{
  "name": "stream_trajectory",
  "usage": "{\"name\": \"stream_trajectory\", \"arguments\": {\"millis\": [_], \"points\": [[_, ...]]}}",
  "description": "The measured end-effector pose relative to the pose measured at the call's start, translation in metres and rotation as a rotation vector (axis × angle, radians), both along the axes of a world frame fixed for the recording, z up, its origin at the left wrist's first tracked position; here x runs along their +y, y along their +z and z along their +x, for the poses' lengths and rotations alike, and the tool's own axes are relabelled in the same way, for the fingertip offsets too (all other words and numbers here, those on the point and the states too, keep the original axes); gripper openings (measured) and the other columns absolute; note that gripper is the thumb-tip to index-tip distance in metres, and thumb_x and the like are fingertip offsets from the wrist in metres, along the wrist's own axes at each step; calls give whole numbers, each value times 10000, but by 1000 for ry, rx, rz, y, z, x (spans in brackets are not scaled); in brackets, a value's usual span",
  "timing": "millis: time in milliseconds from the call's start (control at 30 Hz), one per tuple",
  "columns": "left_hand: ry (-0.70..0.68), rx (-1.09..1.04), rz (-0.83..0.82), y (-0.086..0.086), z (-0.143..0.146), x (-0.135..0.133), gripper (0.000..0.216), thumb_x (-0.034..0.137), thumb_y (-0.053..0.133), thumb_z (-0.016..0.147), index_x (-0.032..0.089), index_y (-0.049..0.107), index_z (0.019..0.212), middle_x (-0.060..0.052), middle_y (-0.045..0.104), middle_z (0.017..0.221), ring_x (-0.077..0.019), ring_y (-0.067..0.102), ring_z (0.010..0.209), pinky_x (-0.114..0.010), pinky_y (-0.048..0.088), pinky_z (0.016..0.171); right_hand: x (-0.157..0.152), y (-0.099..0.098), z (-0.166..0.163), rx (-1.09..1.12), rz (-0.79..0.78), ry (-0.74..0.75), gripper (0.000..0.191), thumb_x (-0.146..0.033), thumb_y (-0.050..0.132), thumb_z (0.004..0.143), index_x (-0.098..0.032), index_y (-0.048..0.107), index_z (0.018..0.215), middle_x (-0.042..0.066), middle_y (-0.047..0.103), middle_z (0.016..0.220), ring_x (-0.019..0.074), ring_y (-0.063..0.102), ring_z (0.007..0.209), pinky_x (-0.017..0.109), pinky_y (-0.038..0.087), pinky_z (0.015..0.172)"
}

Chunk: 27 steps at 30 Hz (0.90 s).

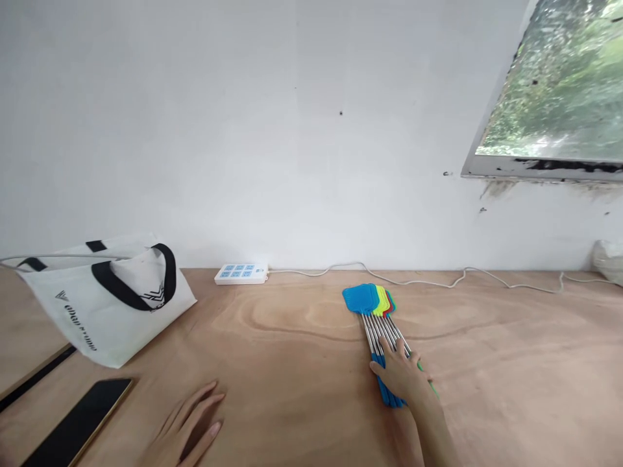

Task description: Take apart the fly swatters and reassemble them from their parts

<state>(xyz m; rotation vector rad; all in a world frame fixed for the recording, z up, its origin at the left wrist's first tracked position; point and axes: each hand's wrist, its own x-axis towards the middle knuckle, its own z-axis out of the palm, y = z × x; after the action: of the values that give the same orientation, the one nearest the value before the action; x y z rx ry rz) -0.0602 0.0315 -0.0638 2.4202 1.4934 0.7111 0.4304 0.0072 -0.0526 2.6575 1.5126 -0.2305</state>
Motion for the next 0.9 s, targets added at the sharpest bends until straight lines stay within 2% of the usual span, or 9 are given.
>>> {"name": "stream_trajectory", "arguments": {"millis": [200,333,533,733,900], "points": [[-2,14,-2,13,6,-5,386,473,477,998,333,629,1323,-28,583,1448,-279,563,1334,-502,516,1090,-7,9,-8,-8,-5,-27,673,-613,403,900,-368,376,1526,166,385,1543,474,456,1329,700,399,937],[-23,7,19,15,8,-8,385,450,475,1007,310,619,1336,-40,574,1455,-275,544,1348,-492,506,1102,-16,17,-16,-24,2,-34,651,-604,333,934,-397,322,1551,130,399,1540,454,449,1330,680,428,920],[-71,-2,18,16,9,-10,384,444,474,1016,301,605,1347,-42,539,1492,-279,484,1400,-516,454,1147,-28,20,-29,-133,112,-57,605,-587,325,963,-395,373,1535,112,434,1530,424,470,1317,631,391,994],[-117,1,53,13,6,-6,385,422,471,1021,290,596,1360,-54,541,1491,-282,496,1389,-506,473,1129,-26,26,-32,-124,125,-69,583,-573,388,951,-407,419,1508,125,455,1503,417,489,1296,611,395,983],[-117,-14,81,9,5,-1,367,430,487,1008,278,625,1312,-58,576,1446,-283,518,1363,-509,466,1132,-27,31,-38,-124,134,-79,566,-553,364,968,-418,403,1516,116,462,1497,398,493,1290,602,397,975]]}}
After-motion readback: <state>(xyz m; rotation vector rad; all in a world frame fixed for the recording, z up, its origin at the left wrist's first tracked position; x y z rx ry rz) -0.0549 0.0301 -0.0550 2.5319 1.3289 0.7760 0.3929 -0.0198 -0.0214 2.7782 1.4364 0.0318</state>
